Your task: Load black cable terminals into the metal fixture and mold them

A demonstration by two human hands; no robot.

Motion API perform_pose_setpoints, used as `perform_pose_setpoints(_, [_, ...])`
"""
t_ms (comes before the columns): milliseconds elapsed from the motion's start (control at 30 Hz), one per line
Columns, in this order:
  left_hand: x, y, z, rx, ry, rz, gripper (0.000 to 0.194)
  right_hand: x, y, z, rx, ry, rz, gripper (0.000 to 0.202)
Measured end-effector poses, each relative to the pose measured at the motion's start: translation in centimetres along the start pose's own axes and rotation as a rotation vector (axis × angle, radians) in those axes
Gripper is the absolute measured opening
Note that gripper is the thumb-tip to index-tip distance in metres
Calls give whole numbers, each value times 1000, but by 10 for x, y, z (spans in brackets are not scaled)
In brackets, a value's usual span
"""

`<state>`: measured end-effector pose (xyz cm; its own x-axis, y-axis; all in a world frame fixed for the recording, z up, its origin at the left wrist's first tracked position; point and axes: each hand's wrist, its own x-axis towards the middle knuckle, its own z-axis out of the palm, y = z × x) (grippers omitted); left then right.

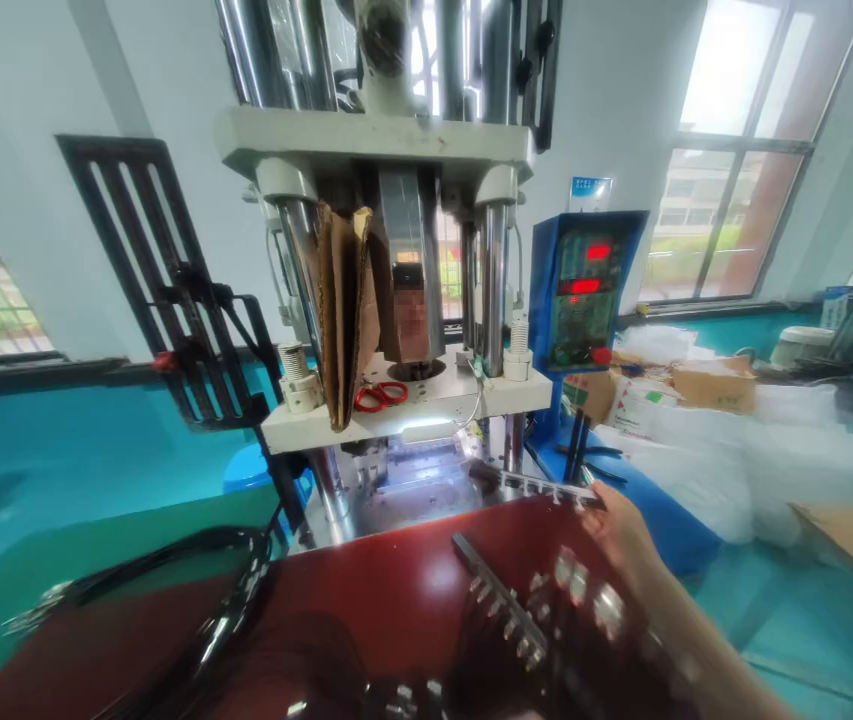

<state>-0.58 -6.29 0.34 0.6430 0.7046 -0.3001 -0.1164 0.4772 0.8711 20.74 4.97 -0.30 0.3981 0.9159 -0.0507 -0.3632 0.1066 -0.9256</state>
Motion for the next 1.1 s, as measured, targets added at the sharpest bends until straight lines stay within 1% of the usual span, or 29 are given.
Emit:
perform_pose_setpoints(67, [-6,10,2,77,-32,44,34,-3,2,-16,-40,12,-4,19])
perform_pose_setpoints(133, [-3,27,1,170,-49,118,41,-8,7,-30,-83,25,-1,24])
perform_pose_setpoints(200, [13,45,-5,200,-2,185,44,-13,12,-43,-123,31,10,29])
perform_pose_setpoints(267, [38,55,-16,171,94,200,36,-19,14,-55,-166,17,30,32])
perform_pose_setpoints(300, [53,56,-24,220,163,217,32,-21,13,-60,-180,5,45,33])
perform_pose_setpoints(367, [79,52,-41,409,302,285,26,-23,11,-72,-255,-63,65,34])
perform_pose_setpoints(433, [98,44,-56,525,373,324,27,-24,7,-84,-441,-158,25,33])
perform_pose_setpoints(500, [108,37,-64,575,381,334,28,-23,3,-94,-736,-248,-108,22])
perform_pose_setpoints(567, [110,34,-66,633,372,329,27,-23,1,-99,-1030,-303,-278,13])
perform_pose_setpoints(667, [108,35,-63,721,359,305,22,-30,-3,-94,-1360,-346,-465,10])
perform_pose_setpoints(767, [105,39,-58,793,340,297,21,-39,-8,-73,-1519,-417,-603,27])
perform_pose_setpoints(800, [104,41,-57,812,337,295,21,-41,-9,-64,-1568,-448,-631,28])
perform_pose_setpoints(867, [101,43,-54,839,335,289,21,-45,-10,-46,-1717,-476,-647,22])
perform_pose_setpoints(967, [97,45,-49,872,333,299,20,-47,-8,-25,-1903,-441,-618,18])
perform_pose_setpoints(1033, [97,44,-46,890,333,303,21,-47,-6,-18,-1907,-431,-611,19])
perform_pose_setpoints(1100, [98,42,-46,900,349,306,21,-46,-7,-16,-1872,-439,-592,18])
